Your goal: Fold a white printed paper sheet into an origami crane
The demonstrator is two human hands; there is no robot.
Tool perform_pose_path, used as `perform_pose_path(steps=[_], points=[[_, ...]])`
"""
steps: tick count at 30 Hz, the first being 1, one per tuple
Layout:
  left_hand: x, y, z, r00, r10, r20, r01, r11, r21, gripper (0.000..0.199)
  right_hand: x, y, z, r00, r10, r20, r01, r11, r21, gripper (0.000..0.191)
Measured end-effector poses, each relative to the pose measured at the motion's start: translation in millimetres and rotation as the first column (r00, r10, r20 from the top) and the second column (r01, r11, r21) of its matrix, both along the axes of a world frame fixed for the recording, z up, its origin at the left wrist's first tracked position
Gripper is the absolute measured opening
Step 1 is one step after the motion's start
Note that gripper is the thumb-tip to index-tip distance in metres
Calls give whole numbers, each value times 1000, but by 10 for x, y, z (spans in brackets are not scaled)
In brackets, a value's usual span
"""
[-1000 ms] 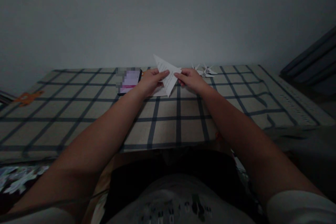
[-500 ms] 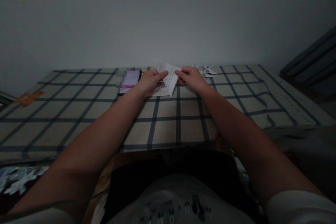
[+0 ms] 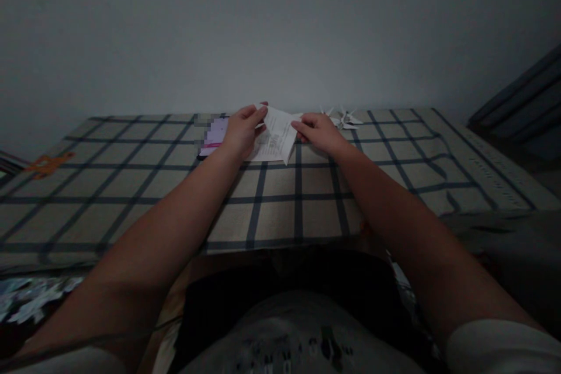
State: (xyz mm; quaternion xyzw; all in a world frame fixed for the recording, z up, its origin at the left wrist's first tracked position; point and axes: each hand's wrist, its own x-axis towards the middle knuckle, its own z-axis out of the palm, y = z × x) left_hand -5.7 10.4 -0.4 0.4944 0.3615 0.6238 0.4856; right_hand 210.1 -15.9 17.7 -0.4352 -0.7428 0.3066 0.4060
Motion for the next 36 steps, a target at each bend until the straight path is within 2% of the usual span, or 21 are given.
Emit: perform_pose_path(steps=[4, 11, 15, 17, 19, 22, 24, 30, 36], points=[[-35, 37, -2, 998, 66, 3, -66, 998, 21, 36, -7, -15, 5, 1000, 7, -17, -8, 1000, -13, 35], [-43, 43, 16, 990, 50, 129, -45, 998, -39, 25, -2, 19, -24, 1000, 8, -26, -9, 1000, -7, 38], [-47, 46, 54, 988, 43, 146, -33, 997, -66, 25, -33, -8, -7, 995, 10, -101, -16, 998, -62, 37], [-38, 21, 58, 998, -12, 58, 17, 996, -83, 31, -43, -15, 3, 986, -18, -165, 3, 996, -92, 36], [-18, -22, 44, 989, -116, -90, 106, 989, -106, 37, -39, -3, 6, 974, -57, -218, 32, 993, -117, 34], [15, -87, -1, 917, -281, -283, 248, 957, -147, 41, -16, 38, -8, 961, -86, -264, 49, 989, -142, 34], [26, -111, -21, 889, -300, -348, 266, 953, -142, 44, -7, 58, -19, 958, -81, -277, 43, 989, -142, 35], [24, -119, -6, 923, -186, -336, 174, 983, -66, 43, -50, 17, -10, 952, -19, -307, -27, 989, -144, 40], [51, -97, -12, 961, -83, -265, 84, 996, -6, 40, -55, -2, -27, 969, 31, -247, -86, 972, -217, 45]])
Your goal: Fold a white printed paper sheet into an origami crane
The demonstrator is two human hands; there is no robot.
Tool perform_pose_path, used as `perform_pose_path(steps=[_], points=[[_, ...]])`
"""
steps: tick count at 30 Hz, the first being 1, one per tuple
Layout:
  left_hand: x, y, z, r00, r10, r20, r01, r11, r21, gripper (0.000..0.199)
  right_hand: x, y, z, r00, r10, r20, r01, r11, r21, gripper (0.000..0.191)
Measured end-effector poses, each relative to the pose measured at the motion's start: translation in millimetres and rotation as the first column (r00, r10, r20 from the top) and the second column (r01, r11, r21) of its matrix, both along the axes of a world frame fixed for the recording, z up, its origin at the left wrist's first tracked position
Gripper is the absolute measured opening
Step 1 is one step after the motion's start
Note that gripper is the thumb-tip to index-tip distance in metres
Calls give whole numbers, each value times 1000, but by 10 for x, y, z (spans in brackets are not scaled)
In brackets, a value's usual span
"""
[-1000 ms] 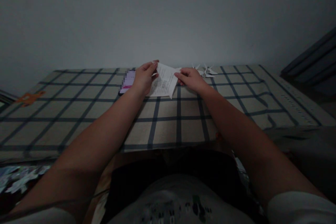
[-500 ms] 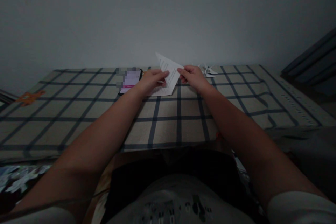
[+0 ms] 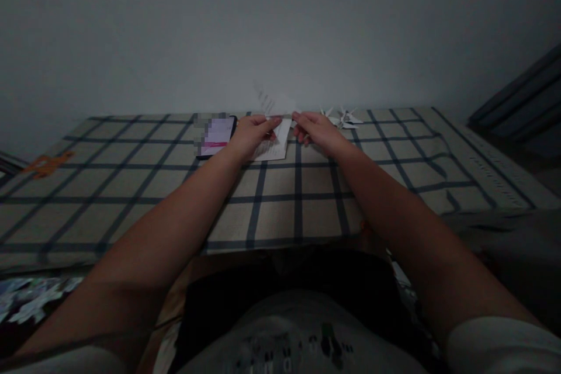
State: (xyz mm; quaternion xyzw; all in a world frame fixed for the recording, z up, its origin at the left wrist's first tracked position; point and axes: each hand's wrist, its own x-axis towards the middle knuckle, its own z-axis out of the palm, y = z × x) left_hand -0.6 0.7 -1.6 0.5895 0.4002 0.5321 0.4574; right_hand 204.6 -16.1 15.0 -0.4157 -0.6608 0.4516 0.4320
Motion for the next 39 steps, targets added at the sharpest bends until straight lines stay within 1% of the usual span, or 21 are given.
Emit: perform_pose_path(steps=[3, 5, 7, 9, 13, 17, 20, 24, 27, 29, 33, 35, 37, 39], points=[[10, 7, 19, 996, 39, 75, -38, 999, -8, 42, 17, 16, -49, 997, 58, 46, -58, 998, 9, 40], [16, 10, 27, 993, 43, 107, -42, 999, -9, 44, 25, 18, -84, 989, 109, 96, -111, 994, 12, 32], [23, 8, 27, 994, 46, 104, -45, 999, -10, 46, 26, 11, -107, 974, 162, 156, -166, 986, 14, 25], [32, -2, 23, 995, 46, 87, -45, 999, -23, 48, 22, 1, -115, 964, 184, 192, -194, 981, 33, 23], [47, -42, 18, 999, -2, 43, 5, 998, -60, 45, 24, 3, -106, 970, 152, 192, -168, 983, 69, 21], [46, -61, 16, 992, -55, -111, 48, 997, -68, 39, 34, 14, -97, 977, 117, 178, -133, 988, 78, 21], [28, -57, 19, 982, -61, -177, 51, 997, -59, 39, 27, 22, -105, 981, 116, 154, -128, 989, 69, 21], [4, -51, 12, 979, -41, -198, 40, 999, -12, 43, 26, 45, -135, 979, 136, 149, -152, 984, 99, 21], [15, -48, -4, 988, -46, -151, 44, 999, -20, 42, 39, 61, -150, 973, 136, 187, -163, 977, 137, 23], [29, -41, -7, 996, -34, -79, 31, 999, -40, 41, 45, 64, -148, 972, 135, 194, -165, 975, 149, 22], [29, 2, 10, 991, 83, 107, -78, 996, -53, 45, 35, 45, -111, 980, 103, 173, -128, 982, 141, 18], [14, 25, 22, 983, 113, 146, -106, 993, -55, 48, 21, 33, -87, 986, 84, 142, -101, 988, 117, 18], [1, 36, 32, 983, 106, 150, -97, 993, -62, 47, 9, 27, -66, 991, 59, 121, -72, 992, 107, 20], [-2, 30, 39, 983, 79, 167, -68, 995, -69, 40, 6, 29, -48, 995, 15, 97, -24, 995, 96, 23]])
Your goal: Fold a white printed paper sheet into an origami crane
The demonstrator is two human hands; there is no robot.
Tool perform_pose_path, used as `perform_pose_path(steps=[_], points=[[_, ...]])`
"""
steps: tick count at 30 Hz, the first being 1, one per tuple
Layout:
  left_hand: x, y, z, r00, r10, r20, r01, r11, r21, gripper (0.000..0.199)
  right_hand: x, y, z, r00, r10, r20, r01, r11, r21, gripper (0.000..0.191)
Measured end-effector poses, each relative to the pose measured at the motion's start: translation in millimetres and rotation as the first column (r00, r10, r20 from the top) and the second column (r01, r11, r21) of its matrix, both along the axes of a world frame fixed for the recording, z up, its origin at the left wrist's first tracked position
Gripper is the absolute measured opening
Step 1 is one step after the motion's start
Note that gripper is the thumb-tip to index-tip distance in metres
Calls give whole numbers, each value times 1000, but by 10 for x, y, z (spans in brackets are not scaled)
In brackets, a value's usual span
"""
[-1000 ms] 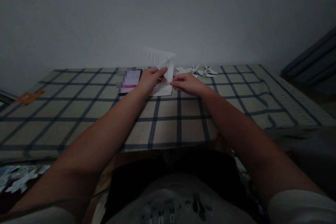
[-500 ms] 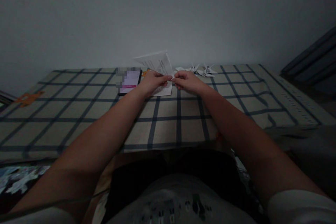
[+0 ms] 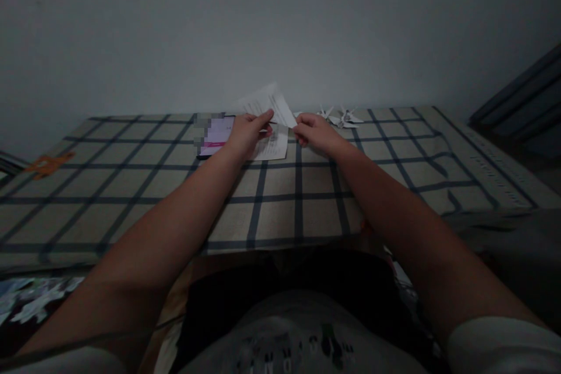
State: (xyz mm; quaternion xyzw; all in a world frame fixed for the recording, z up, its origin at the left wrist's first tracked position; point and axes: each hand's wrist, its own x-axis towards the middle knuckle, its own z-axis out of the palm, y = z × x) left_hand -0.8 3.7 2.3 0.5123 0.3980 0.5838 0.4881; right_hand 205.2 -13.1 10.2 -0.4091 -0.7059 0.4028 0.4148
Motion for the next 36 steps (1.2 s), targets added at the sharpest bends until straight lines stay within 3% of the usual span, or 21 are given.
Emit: perform_pose_path(steps=[6, 8, 12, 15, 20, 25, 31, 36], points=[[51, -76, -8, 987, -153, -44, 150, 987, -65, 34, 46, 28, 52, 970, -156, -188, 161, 987, 14, 25], [69, -92, -15, 987, -141, -70, 137, 989, -60, 36, 50, 27, 59, 960, -172, -222, 180, 983, 17, 24], [62, -75, -41, 994, -23, -111, 22, 1000, -3, 39, 4, 1, 49, 971, -95, -218, 91, 995, -30, 20], [38, -47, -89, 980, -10, -199, 13, 1000, 16, 41, -43, -24, 40, 988, -48, -148, 41, 998, -51, 19], [40, -61, -152, 962, -23, -271, 27, 1000, 10, 39, -57, -53, 59, 993, -62, -103, 59, 998, -30, 13], [55, -129, -94, 949, -28, -314, 63, 993, 101, 37, -88, -90, 84, 987, -122, -103, 120, 992, -23, 10], [43, -105, -114, 937, 44, -347, -45, 999, 7, 41, -113, -64, 17, 983, -41, -177, 35, 999, -41, 11], [52, -67, -163, 957, -34, -287, 34, 999, -8, 38, -97, 14, -71, 979, -28, -200, 21, 999, -37, 13]])
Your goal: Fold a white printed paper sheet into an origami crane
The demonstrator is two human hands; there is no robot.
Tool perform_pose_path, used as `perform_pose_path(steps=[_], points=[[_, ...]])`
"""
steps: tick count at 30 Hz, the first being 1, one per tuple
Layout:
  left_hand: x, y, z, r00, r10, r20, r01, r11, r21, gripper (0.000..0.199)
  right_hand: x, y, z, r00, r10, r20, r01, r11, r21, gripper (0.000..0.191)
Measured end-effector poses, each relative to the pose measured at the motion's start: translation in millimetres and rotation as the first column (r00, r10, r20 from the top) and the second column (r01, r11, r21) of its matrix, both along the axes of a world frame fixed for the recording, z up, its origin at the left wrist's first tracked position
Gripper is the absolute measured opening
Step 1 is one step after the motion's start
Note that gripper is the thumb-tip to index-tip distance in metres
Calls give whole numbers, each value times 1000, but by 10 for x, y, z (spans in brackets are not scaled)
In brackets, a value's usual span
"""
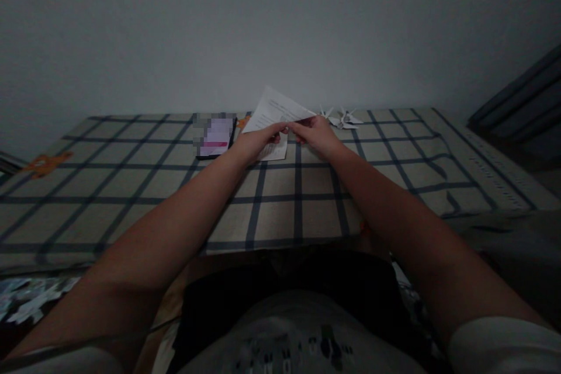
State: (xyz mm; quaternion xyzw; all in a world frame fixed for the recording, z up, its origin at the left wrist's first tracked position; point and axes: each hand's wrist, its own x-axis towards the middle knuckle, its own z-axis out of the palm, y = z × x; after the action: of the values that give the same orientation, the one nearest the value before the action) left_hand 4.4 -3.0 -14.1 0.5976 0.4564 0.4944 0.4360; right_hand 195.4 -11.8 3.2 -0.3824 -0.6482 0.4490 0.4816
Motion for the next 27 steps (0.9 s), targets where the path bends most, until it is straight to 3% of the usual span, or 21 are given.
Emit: perform_pose_path(steps=[4, 10, 16, 22, 27], points=[[27, -72, 51, 1000, 12, -10, -12, 1000, -14, 42, -25, 12, -7, 999, -37, 15, 37, 999, -5, 10], [48, -131, 118, 998, 52, -48, -47, 993, 106, 42, -73, -23, 52, 995, -101, 4, 101, 995, 24, 10], [18, -130, 144, 993, 111, -31, -108, 991, 81, 39, -4, -18, 97, 975, -222, 30, 219, 972, 82, 7], [-15, -161, 225, 993, 94, -66, -87, 991, 99, 33, 95, 54, 119, 948, -317, -14, 317, 944, 89, 11], [-71, -54, 174, 985, 130, -113, -117, 987, 114, 32, 169, 155, 63, 927, -373, -43, 375, 919, 123, 13]])
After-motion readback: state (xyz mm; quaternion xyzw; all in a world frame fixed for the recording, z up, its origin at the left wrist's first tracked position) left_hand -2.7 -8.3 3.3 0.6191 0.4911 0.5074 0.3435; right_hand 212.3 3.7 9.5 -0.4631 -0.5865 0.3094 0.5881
